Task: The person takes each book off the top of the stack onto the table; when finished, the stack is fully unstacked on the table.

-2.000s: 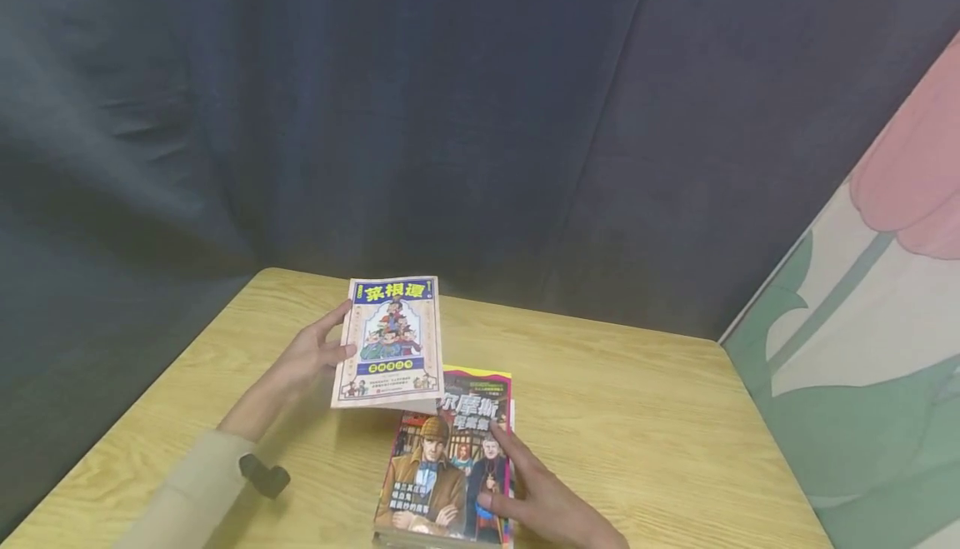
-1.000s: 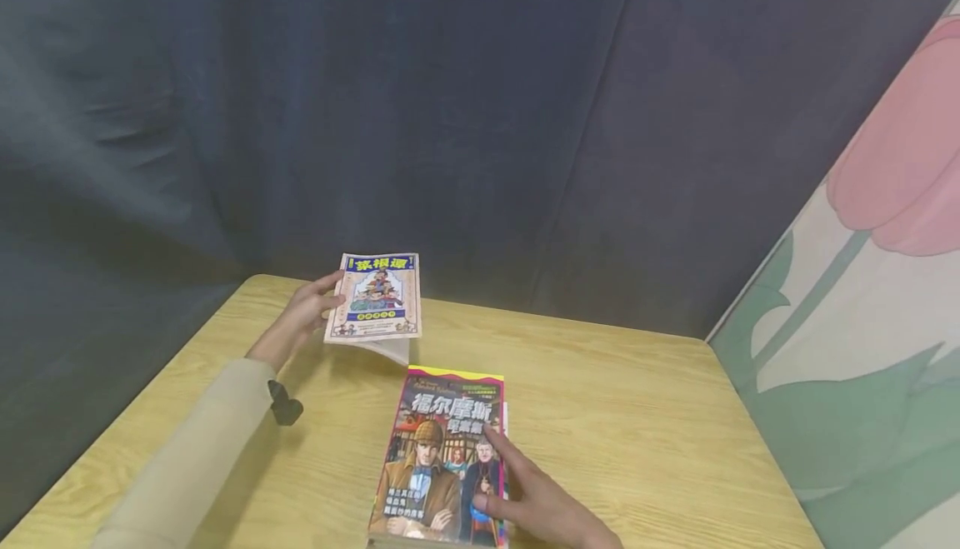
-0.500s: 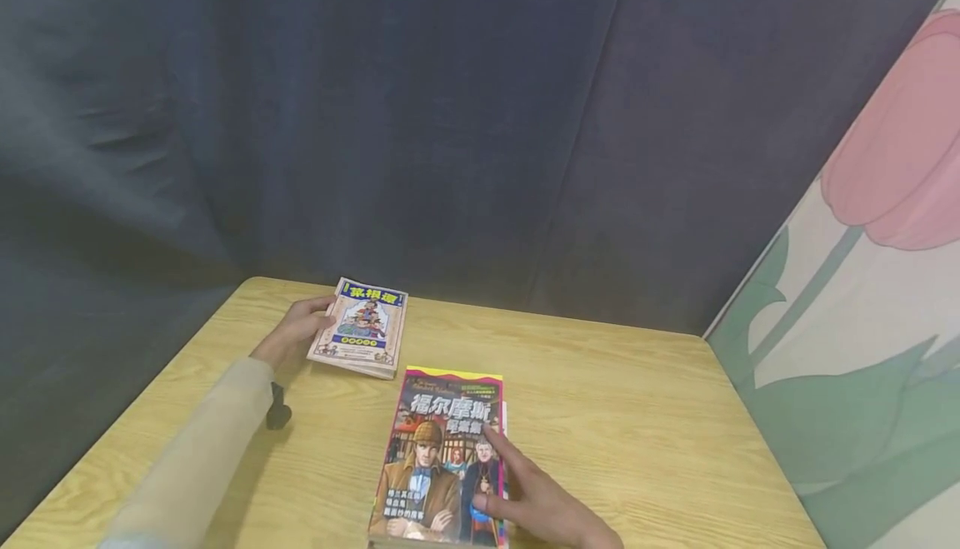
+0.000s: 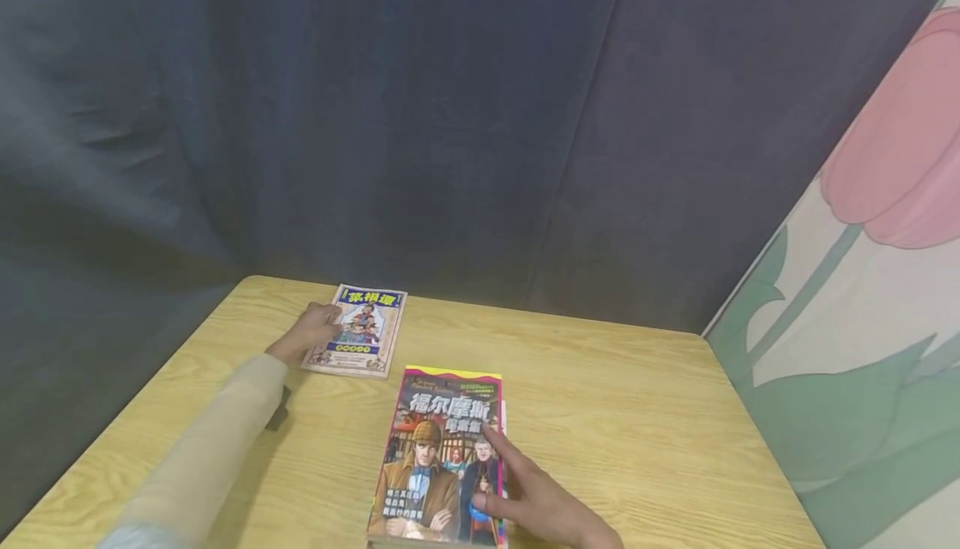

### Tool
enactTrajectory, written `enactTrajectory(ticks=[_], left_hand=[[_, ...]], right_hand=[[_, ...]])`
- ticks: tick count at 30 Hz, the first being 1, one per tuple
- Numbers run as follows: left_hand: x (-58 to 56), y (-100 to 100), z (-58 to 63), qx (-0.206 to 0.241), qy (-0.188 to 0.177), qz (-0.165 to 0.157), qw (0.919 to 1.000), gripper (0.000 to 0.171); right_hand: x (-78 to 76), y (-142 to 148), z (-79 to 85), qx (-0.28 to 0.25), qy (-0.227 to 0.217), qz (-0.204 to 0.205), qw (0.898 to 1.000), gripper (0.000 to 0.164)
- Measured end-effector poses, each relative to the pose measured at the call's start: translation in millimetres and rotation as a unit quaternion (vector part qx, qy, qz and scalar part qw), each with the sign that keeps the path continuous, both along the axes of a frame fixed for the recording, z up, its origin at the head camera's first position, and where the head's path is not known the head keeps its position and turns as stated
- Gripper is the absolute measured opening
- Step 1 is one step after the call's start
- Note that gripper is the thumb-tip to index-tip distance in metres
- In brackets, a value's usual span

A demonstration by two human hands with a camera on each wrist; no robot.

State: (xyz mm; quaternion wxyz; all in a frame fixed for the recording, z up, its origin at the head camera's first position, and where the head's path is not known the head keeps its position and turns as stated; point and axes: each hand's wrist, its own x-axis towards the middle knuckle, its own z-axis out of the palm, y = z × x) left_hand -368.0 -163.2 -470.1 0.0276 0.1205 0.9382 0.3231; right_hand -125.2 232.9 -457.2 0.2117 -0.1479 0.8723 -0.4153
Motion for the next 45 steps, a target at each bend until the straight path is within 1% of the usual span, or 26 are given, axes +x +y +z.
enactTrajectory(ticks=[2, 3, 4, 5, 8, 11, 13, 18, 23, 25, 28, 31, 36, 39, 41, 43, 45], left_hand=[[2.8, 3.0, 2.5, -0.024, 0.005, 0.01, 0.9997, 0.022], [4.7, 4.8, 4.3, -0.033, -0.01, 0.017, 0.9993, 0.018], [6.3, 5.8, 4.6, -0.037, -0.016, 0.024, 0.9989, 0.017], [7.6, 6.5, 4.0, -0.041, -0.018, 0.029, 0.9986, 0.019], [10.5, 7.1, 1.2, -0.066, -0.035, 0.039, 0.9964, 0.035], [9.2, 5.2, -2.9, -0.1, -0.037, 0.037, 0.9936, 0.048], [7.9, 3.4, -4.9, -0.119, -0.038, 0.036, 0.9915, 0.05], [7.6, 1.8, -6.0, -0.149, -0.038, 0.04, 0.9873, 0.052], [10.1, 2.9, -1.0, -0.166, -0.046, 0.048, 0.9838, 0.054], [12.1, 3.9, 2.8, -0.161, -0.053, 0.049, 0.9843, 0.056], [16.7, 6.7, 8.0, -0.131, -0.066, 0.042, 0.9884, 0.058], [20.2, 10.5, 11.7, -0.096, -0.06, 0.035, 0.993, 0.061], [27.9, 23.5, 19.3, -0.069, 0.009, 0.018, 0.9974, 0.059], [35.1, 35.6, 22.5, -0.048, 0.051, -0.001, 0.9975, 0.057], [40.8, 43.6, 23.0, -0.035, 0.077, -0.019, 0.9962, 0.056], [47.7, 50.5, 24.2, -0.014, 0.094, -0.038, 0.9948, 0.054], [56.9, 56.8, 26.7, 0.004, 0.101, -0.06, 0.9931, 0.054]], right_hand=[[0.0, -0.4, -0.1, 0.0, -0.002, -0.001, 1.0, 0.077], [0.1, -0.6, -0.3, -0.002, -0.003, -0.001, 1.0, 0.077], [0.2, -0.8, -0.6, -0.003, -0.002, 0.001, 1.0, 0.077], [0.4, -0.9, -0.8, -0.003, -0.002, 0.002, 1.0, 0.077], [1.0, -1.0, -1.1, -0.006, -0.003, 0.004, 1.0, 0.077], [1.3, -0.7, -0.5, -0.007, -0.006, 0.002, 1.0, 0.078], [1.1, -0.8, 0.1, -0.006, -0.006, 0.001, 1.0, 0.079], [1.6, -0.9, 0.4, 0.0, 0.0, 0.006, 1.0, 0.078], [0.4, -1.3, 0.2, 0.002, 0.003, 0.007, 1.0, 0.078], [-0.3, -2.3, -0.2, 0.002, 0.005, 0.008, 1.0, 0.077], [-1.2, -3.5, -1.3, 0.002, 0.003, 0.009, 1.0, 0.077], [-1.9, -4.5, -1.9, -0.001, 0.001, 0.009, 1.0, 0.077], [-3.4, -5.1, -1.4, -0.004, 0.005, 0.01, 1.0, 0.078], [-4.4, -4.3, -0.8, -0.005, 0.005, 0.009, 1.0, 0.078], [-4.8, -3.4, -0.4, -0.004, 0.005, 0.006, 1.0, 0.078], [-4.8, -2.7, -0.7, -0.004, 0.007, 0.006, 1.0, 0.078], [-4.7, -2.7, -1.6, -0.005, 0.009, 0.006, 1.0, 0.078]])
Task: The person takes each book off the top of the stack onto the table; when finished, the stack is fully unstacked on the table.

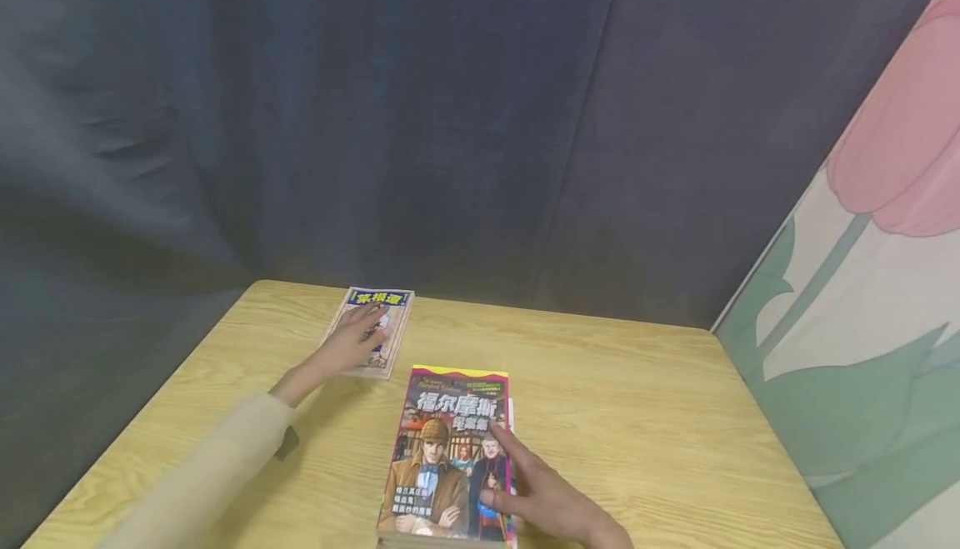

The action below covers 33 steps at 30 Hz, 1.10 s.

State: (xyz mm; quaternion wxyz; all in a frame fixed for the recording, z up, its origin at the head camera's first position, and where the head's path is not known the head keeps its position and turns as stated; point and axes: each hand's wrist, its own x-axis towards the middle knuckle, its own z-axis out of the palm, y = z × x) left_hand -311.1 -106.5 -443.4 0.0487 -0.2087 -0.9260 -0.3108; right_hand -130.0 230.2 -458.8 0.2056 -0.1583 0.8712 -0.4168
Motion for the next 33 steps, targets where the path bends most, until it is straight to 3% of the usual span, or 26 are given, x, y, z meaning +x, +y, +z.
enactTrajectory(ticks=[6, 11, 15, 20, 28, 33], left_hand=[[40.4, 16.7, 3.1, 0.022, -0.034, -0.058, 0.9975, 0.055], [79.7, 28.6, -2.2, 0.016, -0.05, -0.075, 0.9958, 0.062], [100.5, 33.2, -4.6, 0.023, -0.084, -0.08, 0.9929, 0.075], [109.8, 34.2, -14.7, 0.061, -0.118, -0.097, 0.9863, 0.085], [108.2, 32.7, -29.7, 0.138, -0.151, -0.104, 0.9734, 0.086], [108.9, 31.6, -30.5, 0.16, -0.163, -0.099, 0.9685, 0.083]], right_hand=[[1.2, -4.0, -2.5, -0.003, -0.006, -0.009, 1.0, 0.078], [2.4, -4.8, -1.6, 0.001, 0.005, -0.009, 1.0, 0.078], [2.7, -4.6, -0.1, 0.001, 0.011, -0.011, 1.0, 0.078], [2.9, -5.0, -0.2, -0.002, 0.013, -0.011, 1.0, 0.078], [1.1, -5.9, 2.1, 0.016, 0.047, -0.001, 0.999, 0.078], [-1.2, -8.8, 3.8, 0.024, 0.057, -0.003, 0.998, 0.078]])
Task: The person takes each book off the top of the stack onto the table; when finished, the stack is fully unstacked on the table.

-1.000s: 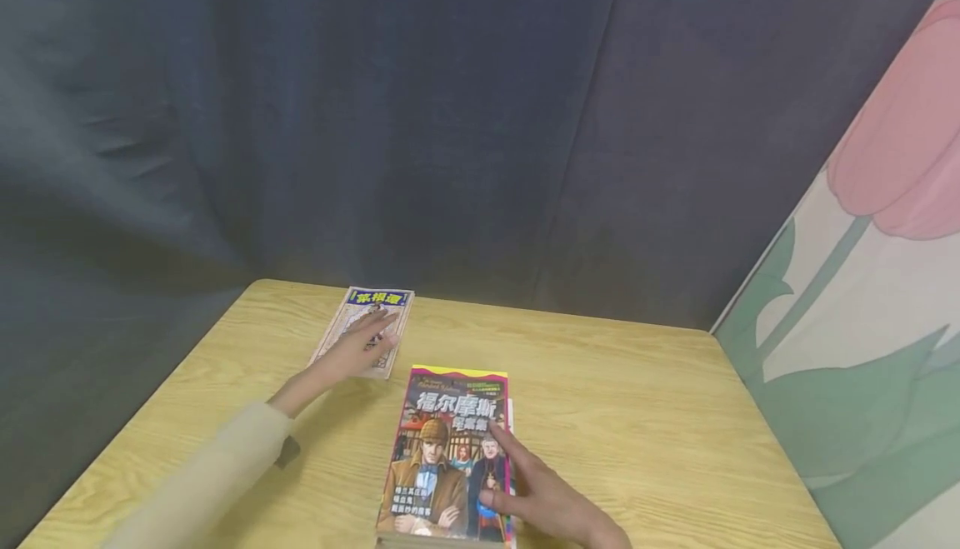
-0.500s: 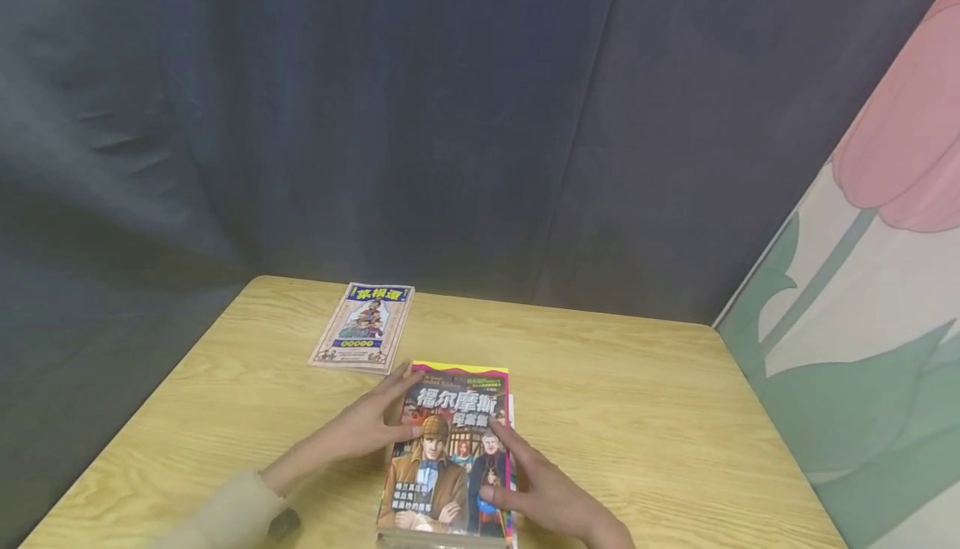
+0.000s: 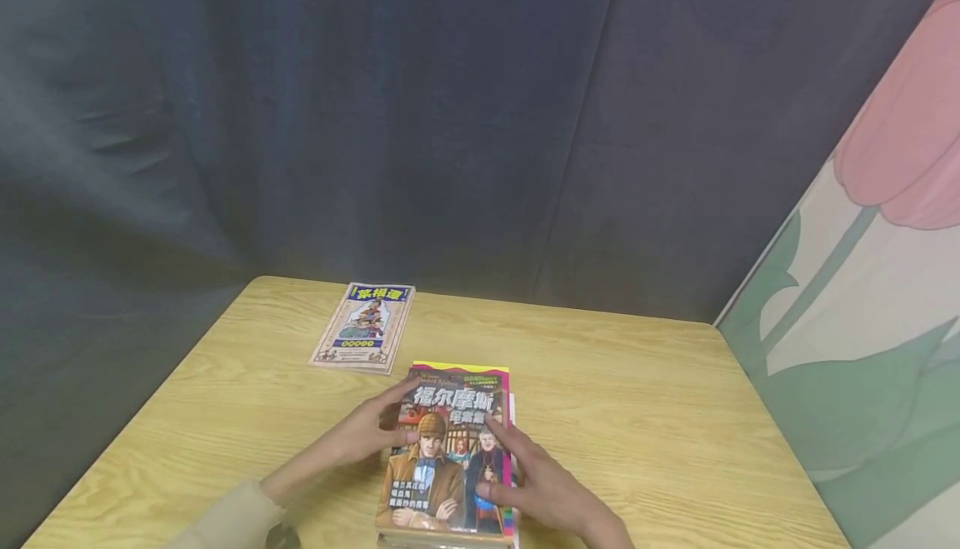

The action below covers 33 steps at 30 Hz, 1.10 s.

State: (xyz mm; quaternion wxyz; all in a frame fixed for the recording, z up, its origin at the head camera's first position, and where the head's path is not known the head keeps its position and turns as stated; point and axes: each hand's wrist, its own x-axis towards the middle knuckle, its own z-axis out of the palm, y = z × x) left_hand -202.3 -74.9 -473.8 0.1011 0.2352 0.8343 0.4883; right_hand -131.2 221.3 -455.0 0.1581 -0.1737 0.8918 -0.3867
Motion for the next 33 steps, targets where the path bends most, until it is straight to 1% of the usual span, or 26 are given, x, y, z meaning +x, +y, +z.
enactTrajectory(ticks=[6, 9, 12, 15, 17, 18, 19, 20, 21, 22, 23, 24, 25, 27, 30, 33], left_hand=[[5.5, 0.9, 6.4, -0.012, 0.013, 0.002, 0.9998, 0.081], [7.8, 1.5, 9.4, -0.017, 0.02, 0.014, 0.9996, 0.08], [8.5, 3.1, 12.0, -0.004, 0.035, 0.029, 0.9989, 0.078], [8.4, 4.6, 14.4, 0.032, 0.037, 0.037, 0.9981, 0.072], [8.2, 4.5, 15.8, 0.086, 0.013, 0.03, 0.9958, 0.07], [7.8, 4.2, 16.2, 0.12, -0.01, 0.025, 0.9925, 0.07], [7.7, 3.6, 16.5, 0.155, -0.039, 0.019, 0.987, 0.07], [7.8, 2.9, 17.3, 0.189, -0.07, 0.012, 0.9795, 0.072], [7.5, 2.1, 17.6, 0.22, -0.101, 0.006, 0.9702, 0.074], [7.3, 1.4, 17.7, 0.242, -0.128, 0.001, 0.9617, 0.076], [7.0, 0.8, 18.0, 0.257, -0.151, -0.002, 0.9545, 0.078], [6.9, 0.2, 18.2, 0.265, -0.169, -0.005, 0.9493, 0.079], [6.7, -0.2, 18.4, 0.268, -0.182, -0.01, 0.9462, 0.08], [5.8, -0.5, 18.6, 0.263, -0.192, -0.021, 0.9454, 0.081], [4.4, -1.0, 18.4, 0.249, -0.193, -0.041, 0.9481, 0.084], [3.3, -2.1, 17.2, 0.236, -0.188, -0.054, 0.9518, 0.087]], right_hand=[[-0.7, -0.2, -0.4, -0.001, -0.007, 0.004, 1.0, 0.08], [-0.9, -0.1, -0.4, 0.004, 0.0, 0.007, 1.0, 0.08], [-1.7, 0.3, 0.0, 0.01, 0.006, 0.009, 1.0, 0.08], [-2.4, 0.9, 0.1, 0.01, 0.004, 0.012, 1.0, 0.08], [-2.7, 1.2, 0.0, 0.006, 0.0, 0.013, 1.0, 0.08], [-2.7, 1.3, -0.1, 0.004, -0.002, 0.014, 1.0, 0.08], [-2.5, 1.3, -0.2, 0.002, -0.005, 0.015, 1.0, 0.08], [-2.4, 1.3, -0.3, -0.001, -0.007, 0.016, 1.0, 0.079], [-2.3, 1.2, -0.4, -0.002, -0.009, 0.016, 1.0, 0.079], [-2.1, 1.1, -0.3, -0.003, -0.01, 0.016, 1.0, 0.079], [-2.1, 0.9, -0.3, -0.003, -0.011, 0.017, 1.0, 0.079], [-2.1, 0.8, -0.2, -0.004, -0.013, 0.016, 1.0, 0.08], [-2.1, 0.7, 0.0, -0.003, -0.015, 0.015, 1.0, 0.08], [-2.2, 0.5, 0.3, -0.002, -0.018, 0.013, 1.0, 0.08], [-2.4, 0.4, 0.7, 0.0, -0.024, 0.012, 1.0, 0.081], [-2.8, 0.6, 0.5, -0.002, -0.023, 0.017, 1.0, 0.081]])
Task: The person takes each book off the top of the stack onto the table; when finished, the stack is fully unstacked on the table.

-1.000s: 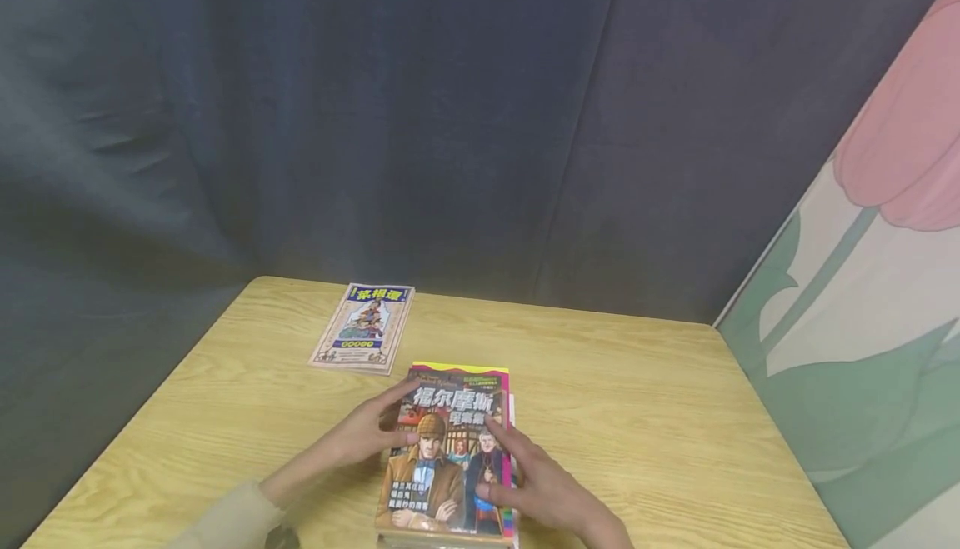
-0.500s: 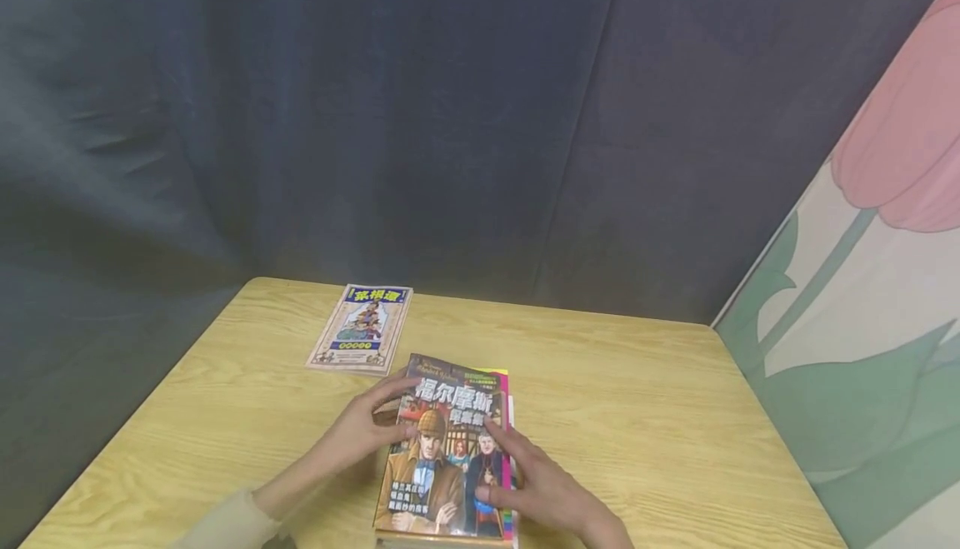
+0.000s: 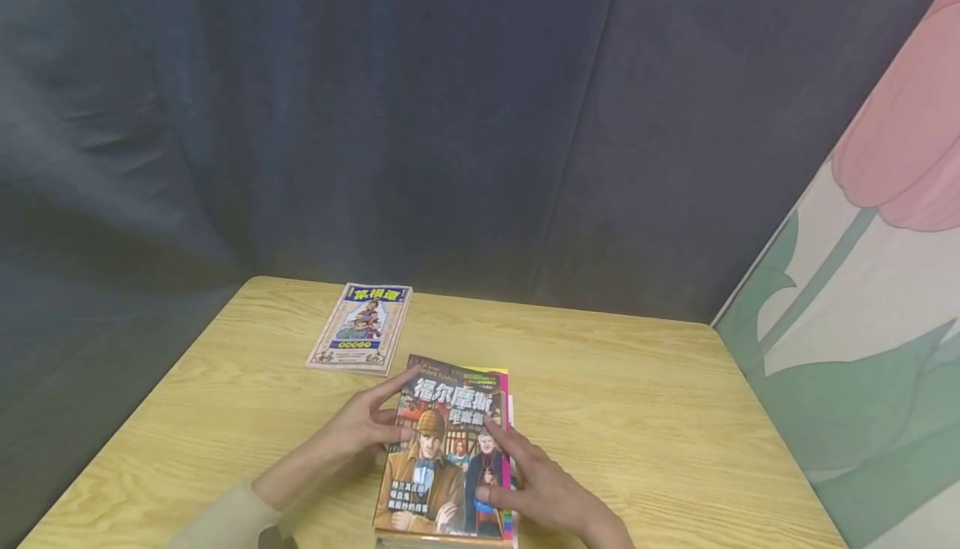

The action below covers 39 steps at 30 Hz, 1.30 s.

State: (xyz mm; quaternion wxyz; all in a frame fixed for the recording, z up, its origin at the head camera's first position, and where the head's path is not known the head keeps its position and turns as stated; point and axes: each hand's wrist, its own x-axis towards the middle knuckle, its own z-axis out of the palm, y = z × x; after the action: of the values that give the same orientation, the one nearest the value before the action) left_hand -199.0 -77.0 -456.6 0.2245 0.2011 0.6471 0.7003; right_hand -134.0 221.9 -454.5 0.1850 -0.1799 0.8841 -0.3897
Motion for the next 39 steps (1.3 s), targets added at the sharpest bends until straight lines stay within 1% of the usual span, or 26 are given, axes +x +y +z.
enactTrajectory(ticks=[4, 6, 12, 21, 26, 30, 34, 39], left_hand=[[-0.2, -1.4, -0.9, -0.014, 0.007, -0.008, 0.9998, 0.088], [-0.2, -2.1, -0.7, -0.024, 0.016, -0.009, 0.9995, 0.088], [-1.1, -10.1, 2.2, -0.051, 0.045, -0.006, 0.9977, 0.087], [-4.3, -21.2, 9.5, -0.065, 0.062, 0.011, 0.9959, 0.089], [-8.5, -24.3, 12.4, -0.063, 0.059, 0.013, 0.9962, 0.089], [-13.0, -24.5, 14.6, -0.05, 0.049, 0.013, 0.9974, 0.088], [-19.7, -23.7, 15.6, -0.034, 0.03, 0.018, 0.9988, 0.088], [-28.6, -20.8, 17.5, -0.029, 0.006, 0.038, 0.9988, 0.088]], right_hand=[[0.7, 1.3, 0.3, -0.007, 0.009, 0.012, 1.0, 0.082], [2.1, 3.1, 0.7, -0.01, 0.01, 0.011, 1.0, 0.083], [5.4, 11.4, 0.1, -0.021, -0.02, -0.004, 1.0, 0.088], [5.0, 16.8, -3.8, -0.045, -0.032, 0.015, 0.998, 0.09], [4.4, 17.4, -4.0, -0.046, -0.026, 0.027, 0.998, 0.094], [4.2, 17.1, -3.3, -0.043, -0.035, 0.021, 0.998, 0.094], [3.7, 16.5, -3.7, -0.045, -0.055, 0.011, 0.997, 0.094], [3.4, 16.6, -4.8, -0.048, -0.063, 0.009, 0.997, 0.094]])
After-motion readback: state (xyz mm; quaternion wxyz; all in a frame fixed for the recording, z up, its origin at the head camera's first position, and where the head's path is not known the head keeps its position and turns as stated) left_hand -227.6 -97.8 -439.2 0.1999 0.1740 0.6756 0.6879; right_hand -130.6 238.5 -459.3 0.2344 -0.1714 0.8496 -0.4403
